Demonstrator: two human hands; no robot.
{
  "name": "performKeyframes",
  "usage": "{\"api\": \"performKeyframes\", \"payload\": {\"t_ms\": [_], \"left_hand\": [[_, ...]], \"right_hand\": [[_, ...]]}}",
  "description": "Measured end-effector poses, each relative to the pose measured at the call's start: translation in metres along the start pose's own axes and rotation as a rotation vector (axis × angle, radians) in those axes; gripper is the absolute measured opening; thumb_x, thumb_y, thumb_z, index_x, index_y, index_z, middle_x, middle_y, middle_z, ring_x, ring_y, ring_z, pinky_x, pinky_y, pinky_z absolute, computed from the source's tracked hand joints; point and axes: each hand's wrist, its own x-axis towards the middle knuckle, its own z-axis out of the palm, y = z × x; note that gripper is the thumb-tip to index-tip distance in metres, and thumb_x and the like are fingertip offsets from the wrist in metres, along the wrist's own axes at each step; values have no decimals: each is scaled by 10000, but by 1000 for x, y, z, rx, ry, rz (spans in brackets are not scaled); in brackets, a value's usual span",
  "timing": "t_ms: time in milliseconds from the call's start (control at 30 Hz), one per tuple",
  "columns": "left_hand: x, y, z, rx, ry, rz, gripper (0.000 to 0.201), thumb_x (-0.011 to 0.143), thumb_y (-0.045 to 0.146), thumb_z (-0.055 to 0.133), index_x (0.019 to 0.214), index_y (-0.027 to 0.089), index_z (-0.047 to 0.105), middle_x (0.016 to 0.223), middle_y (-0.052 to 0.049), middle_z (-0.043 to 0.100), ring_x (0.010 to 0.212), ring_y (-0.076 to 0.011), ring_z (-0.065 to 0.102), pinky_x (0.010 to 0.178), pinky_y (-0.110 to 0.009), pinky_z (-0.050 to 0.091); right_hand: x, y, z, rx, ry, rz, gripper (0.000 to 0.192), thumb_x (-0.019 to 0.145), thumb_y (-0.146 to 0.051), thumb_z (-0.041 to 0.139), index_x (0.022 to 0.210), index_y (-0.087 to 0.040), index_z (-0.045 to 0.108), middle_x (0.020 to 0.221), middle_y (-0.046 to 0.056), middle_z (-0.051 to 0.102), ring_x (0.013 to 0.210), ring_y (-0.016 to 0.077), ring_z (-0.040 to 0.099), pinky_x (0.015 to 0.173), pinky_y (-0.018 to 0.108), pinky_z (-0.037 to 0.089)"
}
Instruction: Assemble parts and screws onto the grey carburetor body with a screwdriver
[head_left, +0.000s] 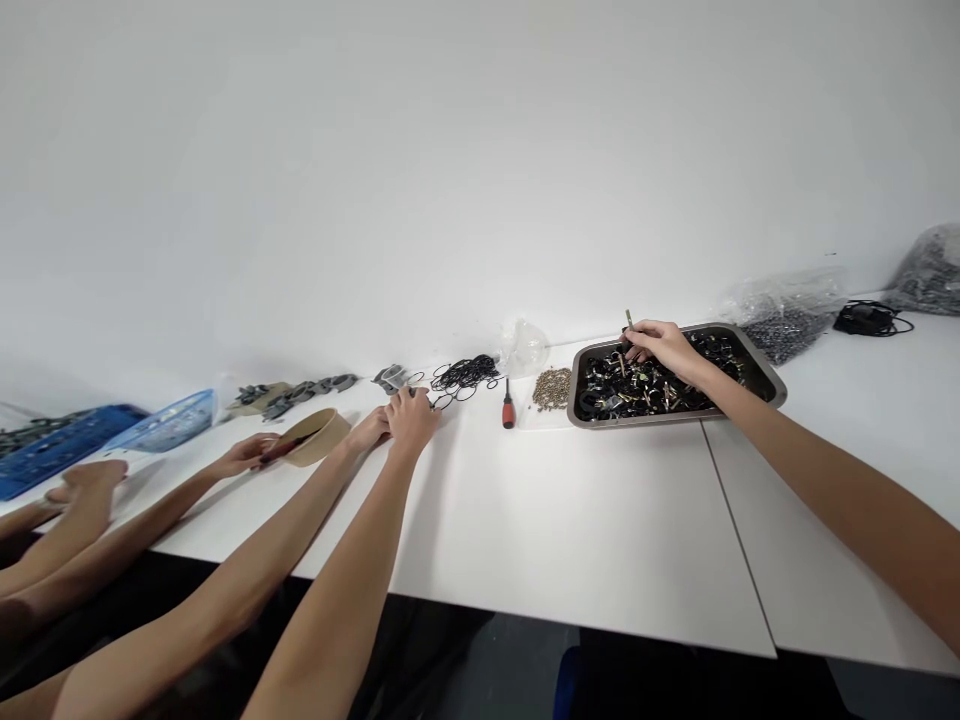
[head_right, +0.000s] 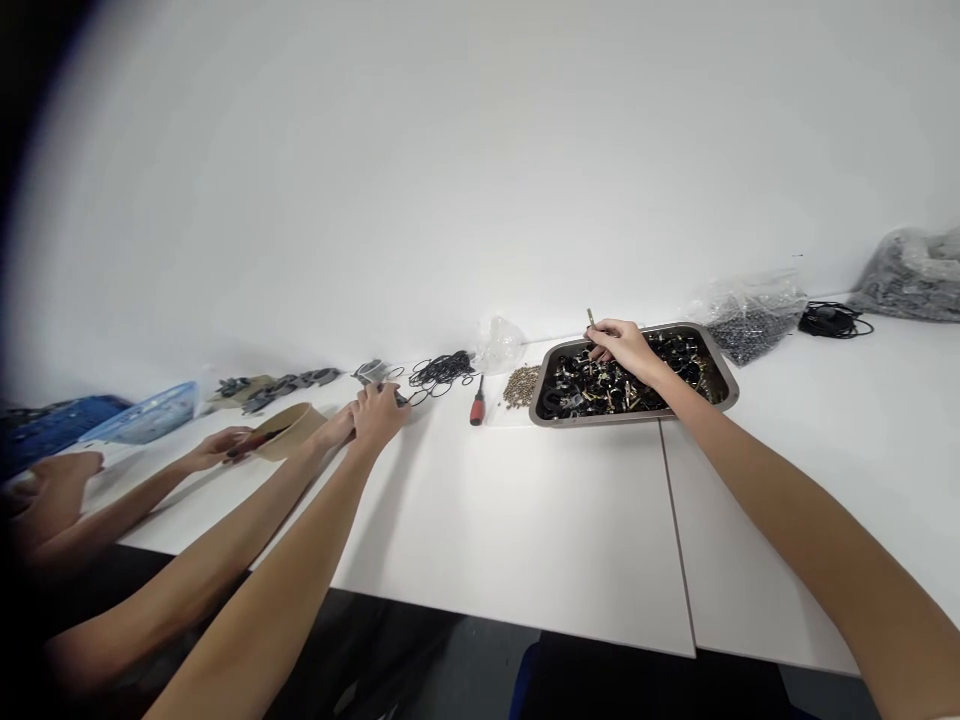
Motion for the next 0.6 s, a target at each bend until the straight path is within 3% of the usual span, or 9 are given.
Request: {"api": "performKeyframes", "payload": {"t_ms": [100,233,367,533,600], "left_hand": [[-2,-1,-1,25,-4,-27,440,858,183,496,1287,134,578,1411,-286,527,1365,-458,459,1078,-624,420],[-5,-2,-6,-11,24,-51,380,870,139,414,1206,121,589,1355,-294,527,1339,-457,455,1056,-632,416],[-12,-6,-11,-138,81,-55,263,872,146,422,1070,155,595,1278,-210,539,1302,-428,442,1051,-591,417],[-20,-4,-19,-423,227,-131,121,778,217,597,895,206,569,977,-89,538,1140,-368,510,1009,-560,462],[-22,-1,-27,-498,198,-42,121,765,269,627,858,211,576,898,-76,535,1016,-338,560,946,-550,498]], "right_hand": [[3,1,-3,209,-3,91,124,946,-273,634,861,-192,672,943,83,742,690,149,699,644,282,533],[5,4,-3,283,31,115,148,978,-229,571,847,-193,630,855,55,721,604,123,658,591,259,522],[6,8,-2,293,47,81,140,958,-269,622,843,-190,628,866,45,709,624,117,639,588,248,522],[4,10,-3,261,23,105,132,915,-276,706,850,-177,647,940,75,715,655,104,642,555,213,476],[3,9,-3,258,43,125,113,924,-248,686,848,-175,646,931,78,709,637,94,617,542,207,458]]}}
